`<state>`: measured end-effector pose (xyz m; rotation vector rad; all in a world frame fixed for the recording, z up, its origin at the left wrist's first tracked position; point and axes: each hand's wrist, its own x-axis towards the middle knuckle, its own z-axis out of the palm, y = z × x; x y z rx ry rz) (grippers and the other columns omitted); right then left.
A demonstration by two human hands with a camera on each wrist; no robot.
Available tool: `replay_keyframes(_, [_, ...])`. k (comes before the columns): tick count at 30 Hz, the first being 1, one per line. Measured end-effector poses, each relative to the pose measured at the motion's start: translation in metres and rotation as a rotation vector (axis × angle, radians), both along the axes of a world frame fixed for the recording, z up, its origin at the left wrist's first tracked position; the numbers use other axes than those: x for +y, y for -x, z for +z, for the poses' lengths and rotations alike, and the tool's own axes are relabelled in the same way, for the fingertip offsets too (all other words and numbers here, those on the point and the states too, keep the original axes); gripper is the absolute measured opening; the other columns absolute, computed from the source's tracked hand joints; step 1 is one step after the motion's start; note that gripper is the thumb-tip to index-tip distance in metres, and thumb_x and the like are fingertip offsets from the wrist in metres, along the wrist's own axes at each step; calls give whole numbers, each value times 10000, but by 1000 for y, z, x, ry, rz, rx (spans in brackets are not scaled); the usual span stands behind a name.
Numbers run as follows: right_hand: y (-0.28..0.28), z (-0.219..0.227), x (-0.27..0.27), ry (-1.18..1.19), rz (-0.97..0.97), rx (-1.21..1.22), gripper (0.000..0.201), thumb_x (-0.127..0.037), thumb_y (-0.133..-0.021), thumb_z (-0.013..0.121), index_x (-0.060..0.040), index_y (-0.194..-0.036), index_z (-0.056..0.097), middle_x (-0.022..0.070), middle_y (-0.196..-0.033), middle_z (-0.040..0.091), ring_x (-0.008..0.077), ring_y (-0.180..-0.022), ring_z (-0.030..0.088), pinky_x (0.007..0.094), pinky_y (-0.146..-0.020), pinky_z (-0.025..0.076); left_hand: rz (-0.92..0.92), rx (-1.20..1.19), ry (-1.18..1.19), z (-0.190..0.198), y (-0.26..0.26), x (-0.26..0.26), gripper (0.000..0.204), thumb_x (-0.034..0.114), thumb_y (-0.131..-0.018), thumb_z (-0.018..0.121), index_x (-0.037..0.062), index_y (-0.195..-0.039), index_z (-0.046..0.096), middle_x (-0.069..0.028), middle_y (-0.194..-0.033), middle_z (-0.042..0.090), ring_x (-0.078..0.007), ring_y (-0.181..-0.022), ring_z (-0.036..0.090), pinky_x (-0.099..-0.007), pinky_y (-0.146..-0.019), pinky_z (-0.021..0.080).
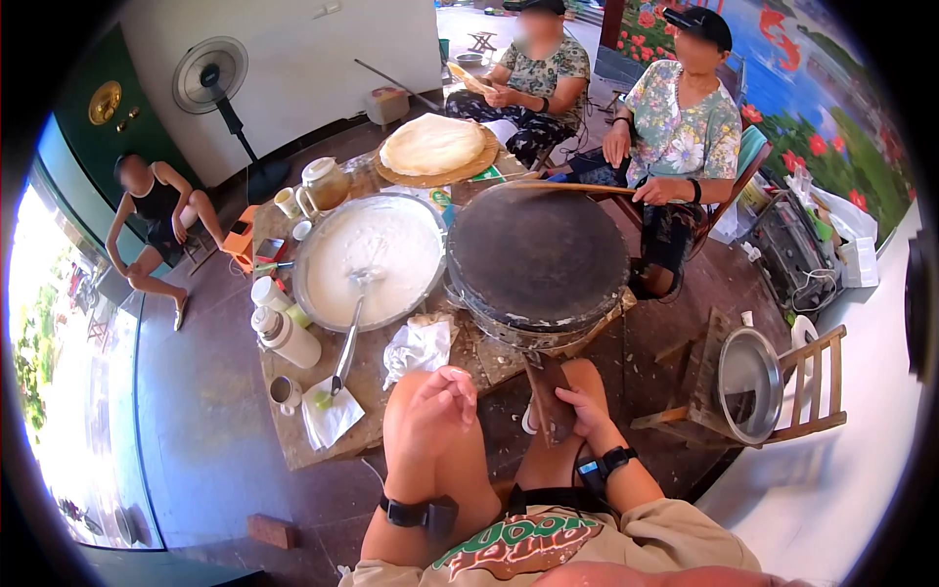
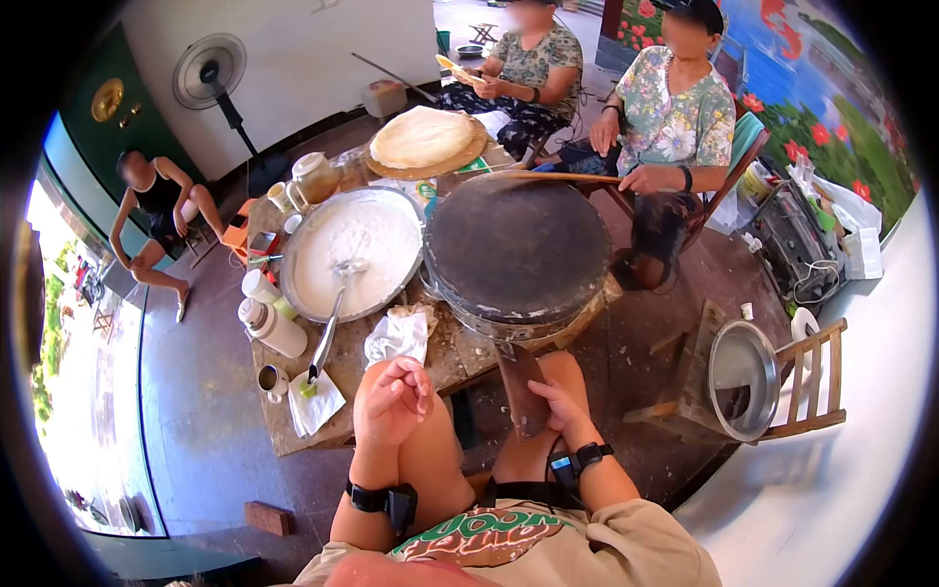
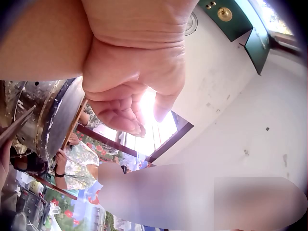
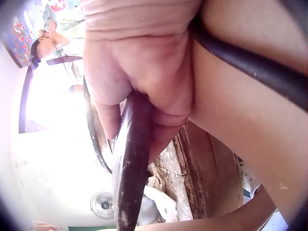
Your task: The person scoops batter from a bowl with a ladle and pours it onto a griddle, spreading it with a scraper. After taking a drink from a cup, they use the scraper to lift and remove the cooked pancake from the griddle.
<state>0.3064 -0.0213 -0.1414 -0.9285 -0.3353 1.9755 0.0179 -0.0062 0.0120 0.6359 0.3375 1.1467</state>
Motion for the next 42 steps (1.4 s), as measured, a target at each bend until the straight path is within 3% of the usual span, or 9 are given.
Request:
replay_keyframes(16, [5,13,0,-70,13,-67,315,-184,-876,578,-22,-1144,545,99,-1003,638,236,-874,634,372,-757,529,-61,8,-6,0,3,5,285,224,-874,586,44,-1087,528,-70,-905,576,-146,-723,553,-255,-629,454])
replay_keyframes(20, [5,15,3,-81,8,-84,354,-217,-874,579,-3,-1154,539,109,-1012,635,245,-910,626,377,-805,511,40,227,-163,34,24,4,221,126,-901,542,58,-1110,522,-9,-935,572,-110,-826,531,-243,-722,416])
replay_keyframes(22, [8,20,-1,-63,10,-92,350,-227,-885,559,11,-1140,538,116,-1005,634,252,-893,626,375,-787,513,321,780,-354,44,55,18,282,126,-857,610,36,-1115,540,-42,-995,590,-160,-930,549,-284,-833,431])
replay_keyframes(24, [8,30,1,-80,78,-99,348,-229,-887,551,13,-1137,539,117,-1004,633,254,-883,627,375,-775,514,769,1620,-624,54,84,35,363,166,-821,638,32,-1142,536,-146,-1098,571,-321,-1034,513,-398,-896,420])
replay_keyframes(29, [5,23,1,-109,41,-84,339,-203,-875,574,5,-1140,541,107,-1006,633,237,-865,625,360,-756,513,384,2260,-207,-14,137,80,508,274,-773,655,-20,-1154,491,-246,-1142,542,-378,-1083,490,-461,-931,401])
replay_keyframes(32, [2,-1,1,-71,-41,-119,327,-193,-866,591,1,-1125,550,104,-994,636,225,-860,627,350,-757,513,325,2133,-80,-53,160,112,451,270,-785,644,-69,-1061,536,-240,-987,608,-367,-855,609,-432,-752,507])
replay_keyframes(36, [-2,-24,0,-98,-78,-121,303,-204,-874,583,18,-1078,564,128,-961,643,239,-839,638,359,-740,523,176,1324,507,-69,172,127,338,251,-800,628,-70,-709,574,-158,-617,576,-223,-447,560,-332,-414,456])
replay_keyframes(39, [-7,-28,1,-125,-58,-98,294,-200,-877,578,23,-1068,566,136,-943,646,245,-827,641,362,-730,525,198,1561,227,-77,169,124,306,222,-803,601,-57,-685,560,-134,-572,559,-210,-456,560,-344,-413,446])
replay_keyframes(42, [-6,-19,0,-111,-44,-61,287,-197,-877,579,24,-1058,569,142,-923,648,250,-806,643,367,-719,526,458,1689,87,-48,155,105,282,235,-802,571,-42,-749,575,-122,-583,583,-218,-439,551,-345,-415,435])
